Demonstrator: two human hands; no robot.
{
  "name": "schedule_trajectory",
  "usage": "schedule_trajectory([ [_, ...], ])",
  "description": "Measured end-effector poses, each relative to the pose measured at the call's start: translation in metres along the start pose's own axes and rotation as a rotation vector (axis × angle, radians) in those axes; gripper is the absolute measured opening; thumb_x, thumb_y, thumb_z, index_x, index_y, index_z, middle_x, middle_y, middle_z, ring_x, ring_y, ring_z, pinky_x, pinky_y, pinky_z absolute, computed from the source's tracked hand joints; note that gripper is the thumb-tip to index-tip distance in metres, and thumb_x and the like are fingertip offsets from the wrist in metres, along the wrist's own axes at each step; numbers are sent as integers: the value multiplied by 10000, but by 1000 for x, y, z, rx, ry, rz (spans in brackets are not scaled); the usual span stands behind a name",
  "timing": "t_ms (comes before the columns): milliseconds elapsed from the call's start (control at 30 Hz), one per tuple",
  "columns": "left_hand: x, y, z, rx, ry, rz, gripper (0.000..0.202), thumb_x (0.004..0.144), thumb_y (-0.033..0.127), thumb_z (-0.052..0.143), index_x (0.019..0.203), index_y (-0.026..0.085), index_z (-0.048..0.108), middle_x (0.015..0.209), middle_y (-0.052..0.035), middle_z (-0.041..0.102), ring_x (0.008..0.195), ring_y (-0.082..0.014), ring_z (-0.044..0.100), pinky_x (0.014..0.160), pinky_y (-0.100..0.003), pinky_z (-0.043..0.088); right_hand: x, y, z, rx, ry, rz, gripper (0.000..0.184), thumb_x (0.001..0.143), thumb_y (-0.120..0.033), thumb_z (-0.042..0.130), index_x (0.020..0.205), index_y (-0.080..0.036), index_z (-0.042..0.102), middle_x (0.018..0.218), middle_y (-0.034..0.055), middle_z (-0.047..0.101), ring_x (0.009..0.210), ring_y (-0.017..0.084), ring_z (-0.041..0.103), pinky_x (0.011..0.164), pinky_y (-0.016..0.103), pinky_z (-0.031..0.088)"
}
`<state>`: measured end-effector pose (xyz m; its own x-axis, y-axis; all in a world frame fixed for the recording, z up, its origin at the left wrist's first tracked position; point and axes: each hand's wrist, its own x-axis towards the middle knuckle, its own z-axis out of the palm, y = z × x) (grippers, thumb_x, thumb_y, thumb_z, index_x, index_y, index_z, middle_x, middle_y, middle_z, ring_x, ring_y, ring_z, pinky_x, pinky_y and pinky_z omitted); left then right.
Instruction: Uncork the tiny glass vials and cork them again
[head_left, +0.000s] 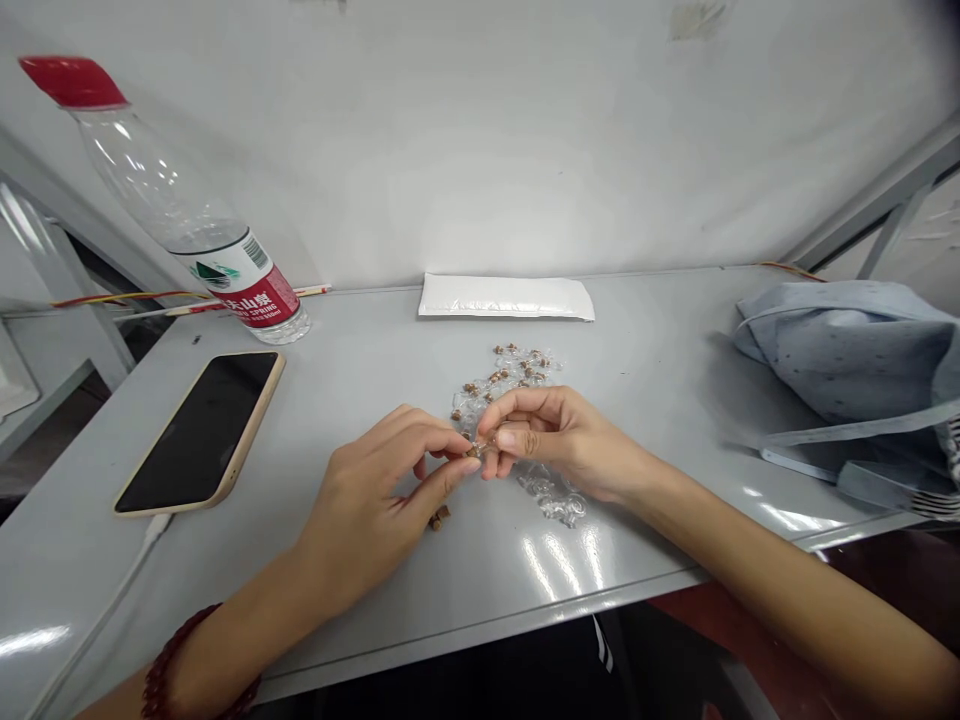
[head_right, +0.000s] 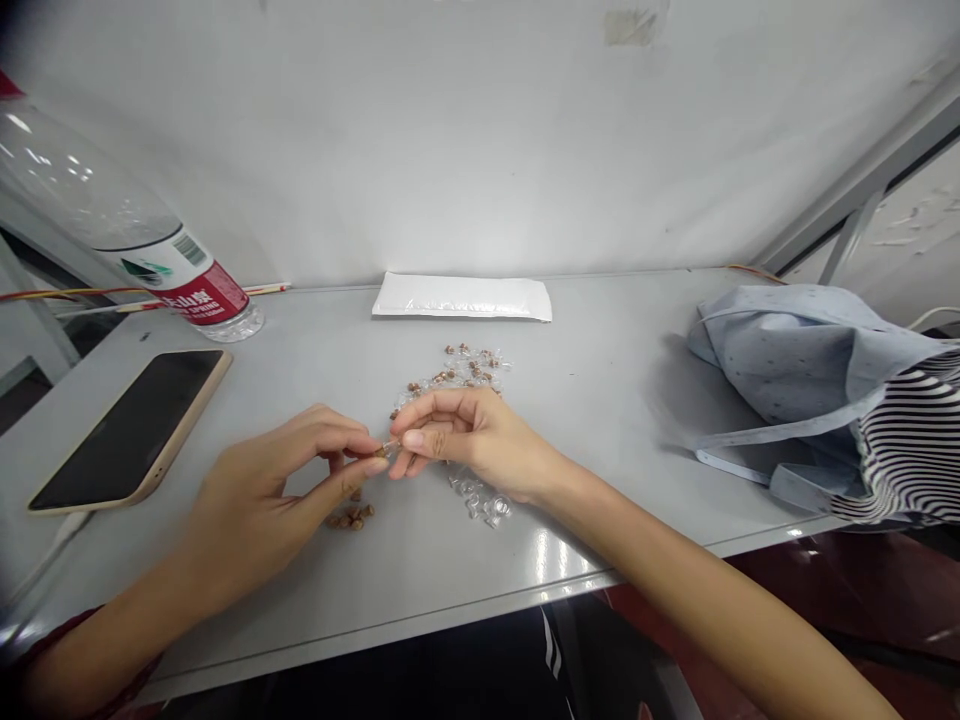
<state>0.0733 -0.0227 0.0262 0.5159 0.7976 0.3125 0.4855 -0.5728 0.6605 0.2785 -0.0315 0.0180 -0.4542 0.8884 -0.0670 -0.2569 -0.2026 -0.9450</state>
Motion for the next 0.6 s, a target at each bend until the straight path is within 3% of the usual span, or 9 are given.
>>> schedule_trajectory([
  [300,-1,-6,1,-116,-107,111,136,843,322,647,761,226,597,748,15,648,703,-134,581,591,-242,461,1,7,3,-5,-86,70,125,811,-253,677,841,-138,714,594,-18,650,523,77,597,521,211,491],
  [500,-1,-8,5,-62,-10,350,124,867,174,621,758,196,566,671,18,602,673,-123,511,641,-248,457,0,9,3,14,-74,68,120,792,-251,698,824,-136,712,557,-12,645,499,84,597,494,209,471],
  [600,4,-12,3,41,25,349,134,894,170,574,761,185,566,674,11,590,662,-124,496,633,-250,443,-3,0,2,-47,31,88,119,763,-245,725,811,-140,695,559,-8,641,514,91,590,524,228,473],
])
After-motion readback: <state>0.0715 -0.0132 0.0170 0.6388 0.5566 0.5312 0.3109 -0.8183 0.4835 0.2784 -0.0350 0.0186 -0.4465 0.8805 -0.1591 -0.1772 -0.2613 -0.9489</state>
